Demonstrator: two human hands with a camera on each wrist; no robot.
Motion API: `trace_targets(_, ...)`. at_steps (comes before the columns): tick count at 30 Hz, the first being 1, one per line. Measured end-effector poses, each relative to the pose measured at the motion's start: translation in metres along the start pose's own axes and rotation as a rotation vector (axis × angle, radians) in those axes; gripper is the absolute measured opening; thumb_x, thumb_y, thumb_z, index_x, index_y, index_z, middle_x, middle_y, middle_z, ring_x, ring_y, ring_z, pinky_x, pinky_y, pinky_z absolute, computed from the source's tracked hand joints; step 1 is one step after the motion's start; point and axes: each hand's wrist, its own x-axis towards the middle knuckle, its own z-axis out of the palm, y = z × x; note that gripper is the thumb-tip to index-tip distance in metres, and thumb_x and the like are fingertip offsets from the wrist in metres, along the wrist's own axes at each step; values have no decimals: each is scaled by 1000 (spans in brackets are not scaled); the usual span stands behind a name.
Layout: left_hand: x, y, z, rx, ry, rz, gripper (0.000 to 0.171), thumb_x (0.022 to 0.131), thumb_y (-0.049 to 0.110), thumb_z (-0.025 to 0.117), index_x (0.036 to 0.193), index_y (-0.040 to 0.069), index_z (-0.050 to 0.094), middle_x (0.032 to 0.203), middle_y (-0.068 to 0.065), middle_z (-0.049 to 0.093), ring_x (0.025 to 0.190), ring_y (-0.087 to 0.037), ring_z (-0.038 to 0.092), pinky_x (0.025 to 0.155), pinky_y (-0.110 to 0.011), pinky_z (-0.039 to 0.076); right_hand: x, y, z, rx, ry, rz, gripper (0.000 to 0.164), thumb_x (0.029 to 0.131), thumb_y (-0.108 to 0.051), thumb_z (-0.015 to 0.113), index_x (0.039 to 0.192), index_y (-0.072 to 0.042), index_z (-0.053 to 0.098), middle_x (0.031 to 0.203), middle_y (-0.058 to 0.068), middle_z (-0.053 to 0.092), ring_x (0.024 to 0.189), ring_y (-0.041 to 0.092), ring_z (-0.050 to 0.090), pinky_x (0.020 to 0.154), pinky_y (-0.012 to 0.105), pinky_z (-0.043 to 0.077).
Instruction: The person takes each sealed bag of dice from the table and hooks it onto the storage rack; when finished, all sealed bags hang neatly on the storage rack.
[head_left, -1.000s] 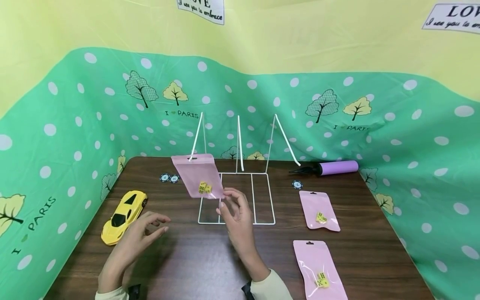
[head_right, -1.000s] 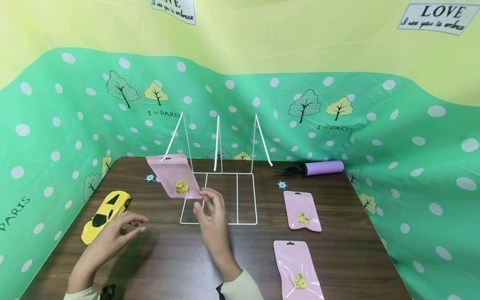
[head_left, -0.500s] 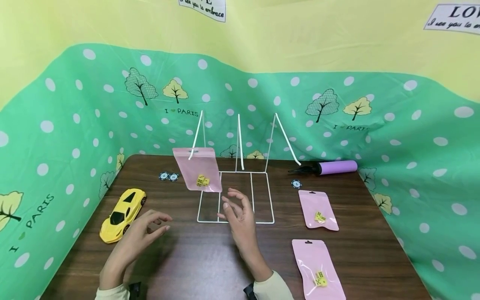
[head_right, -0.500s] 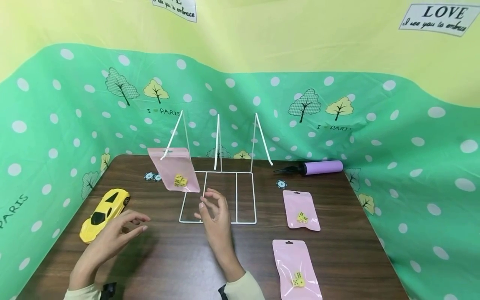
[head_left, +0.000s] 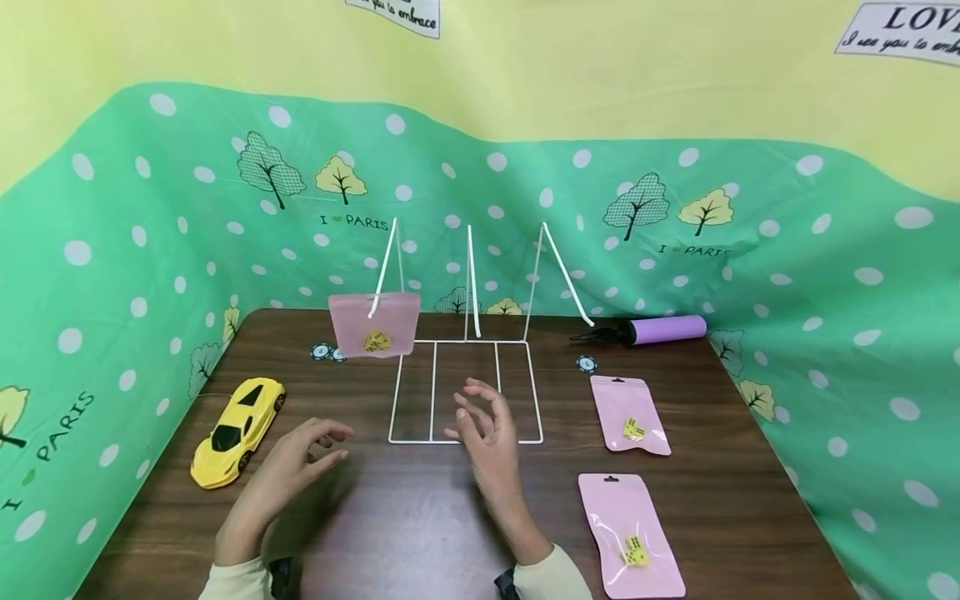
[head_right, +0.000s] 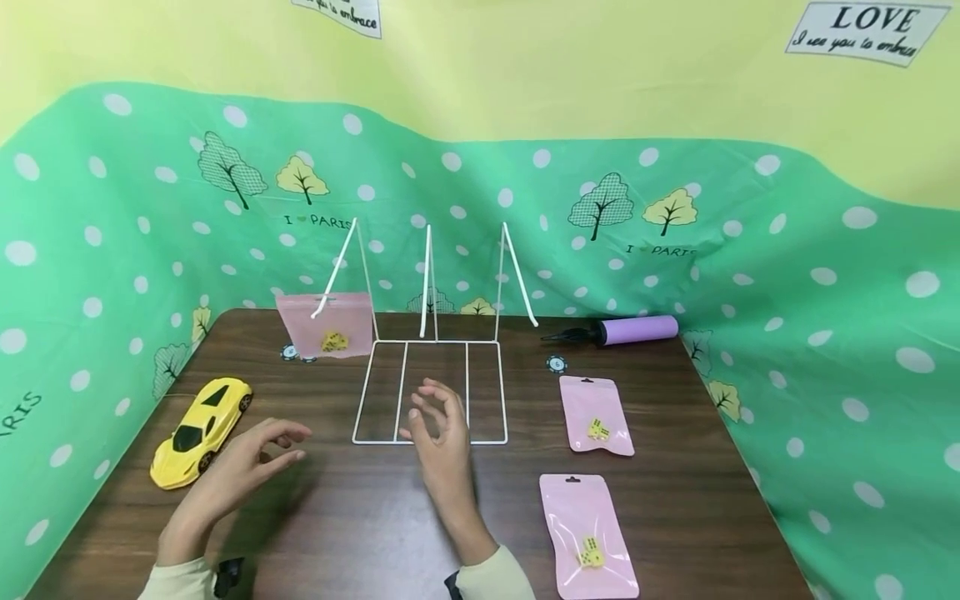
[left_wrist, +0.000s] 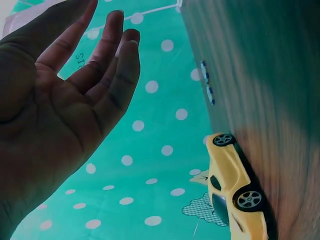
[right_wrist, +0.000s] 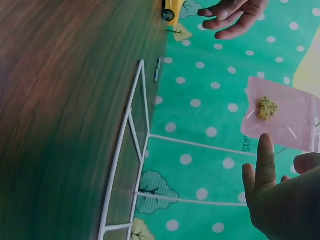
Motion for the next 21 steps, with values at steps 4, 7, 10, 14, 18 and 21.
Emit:
trace_targets(4,6,1,4,-1,-16,-16,22,96,1,79,117,5,75,107,-10,70,95,-32,70,78,-43,60,1,1,-5,-44,33,-61,31,103,8,59,133,15,53,151,26,47,132,47,59,85,36,64)
trace_targets(7,12,2,6,-4,-32,-13,20,96,2,79,116,5,75,106,-10,70,95,-31,69,79,-44,60,3,0,-9,-82,64,-106,28,102,10,60,130,15,56,149,26,50,128,45,61,84,34,64)
trace_targets(10,18,3,10,-11,-58,16,19,97,4,79,116,5,75,107,-10,70,97,-30,69,81,-47,60,3,-1,-14,-103,83,-133,28,101,11,60,129,15,57,148,28,50,127,42,63,83,34,64)
trace_targets(14,23,3,16,-14,-87,44,19,97,4,79,116,5,75,108,-10,71,99,-31,69,85,-51,59,2,-2,-21,-104,107,-118,27,102,12,58,129,14,57,147,29,51,127,31,66,85,33,63)
trace_targets(18,25,3,20,-8,-101,39,20,97,3,79,116,4,74,106,-11,70,99,-32,70,86,-52,59,-1,-2,-29,-105,126,-99,27,102,12,58,129,14,57,145,29,53,126,22,67,87,34,63)
trace_targets(21,27,4,21,-10,-107,34,19,97,2,79,115,4,74,106,-10,71,98,-32,70,86,-53,59,-2,-1,-36,-112,134,-99,29,103,12,58,132,14,56,143,32,54,124,19,68,88,35,63)
